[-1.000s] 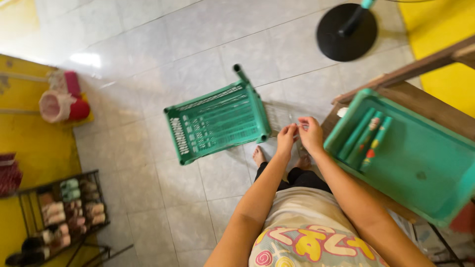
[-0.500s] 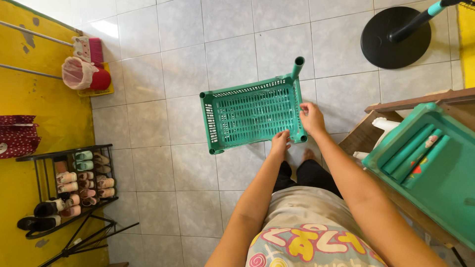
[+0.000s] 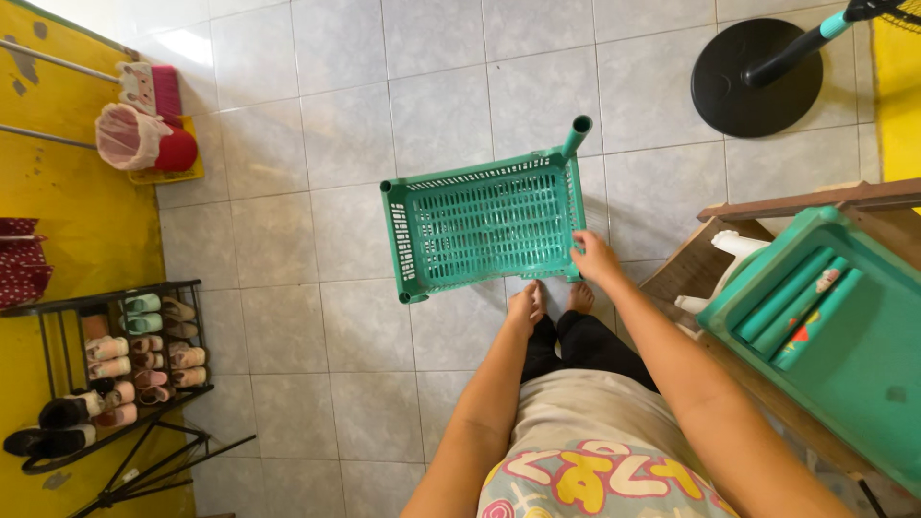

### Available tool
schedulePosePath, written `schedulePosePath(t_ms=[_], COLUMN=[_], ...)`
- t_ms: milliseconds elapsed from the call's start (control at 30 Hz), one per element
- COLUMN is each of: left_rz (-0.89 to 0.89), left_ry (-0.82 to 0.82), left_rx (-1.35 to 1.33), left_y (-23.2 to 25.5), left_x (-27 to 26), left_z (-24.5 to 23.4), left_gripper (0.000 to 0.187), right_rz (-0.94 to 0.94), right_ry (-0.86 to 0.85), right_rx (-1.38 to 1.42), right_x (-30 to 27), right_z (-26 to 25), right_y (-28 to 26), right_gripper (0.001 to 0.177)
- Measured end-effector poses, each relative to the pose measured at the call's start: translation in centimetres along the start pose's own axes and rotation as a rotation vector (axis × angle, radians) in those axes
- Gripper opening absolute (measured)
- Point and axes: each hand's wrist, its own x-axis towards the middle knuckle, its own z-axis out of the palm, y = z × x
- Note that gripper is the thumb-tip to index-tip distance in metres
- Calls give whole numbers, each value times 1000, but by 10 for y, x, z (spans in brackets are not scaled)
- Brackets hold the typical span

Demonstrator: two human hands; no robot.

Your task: The person assembles a green plastic basket by inserting four cylindrical legs into the basket's corner sockets. They handle the basket and legs by hand, rotating the basket to access each corner and pressing the legs into place.

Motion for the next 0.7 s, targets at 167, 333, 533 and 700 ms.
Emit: schedulePosePath(t_ms=[167,333,533,700], left_rz=[-9,-302,-226,-169], left_ry=[-162,-386,-387,-388], left_rx=[-159,-425,-629,-799], left_y=[8,-1,-18,-27], left_x=[-7,-13,6,24], left_z=[33,64,98,82], left_gripper=[66,87,86,79], right_rz=[-52,-74,-203,-232], right_ry=[106,213,242,251], right_rx=[426,442,275,190], right_x=[64,89,71,62], right_z=[-20,-49,-80,-95], right_y=[-21,-63,-108,-127], right_gripper=[40,40,37,55])
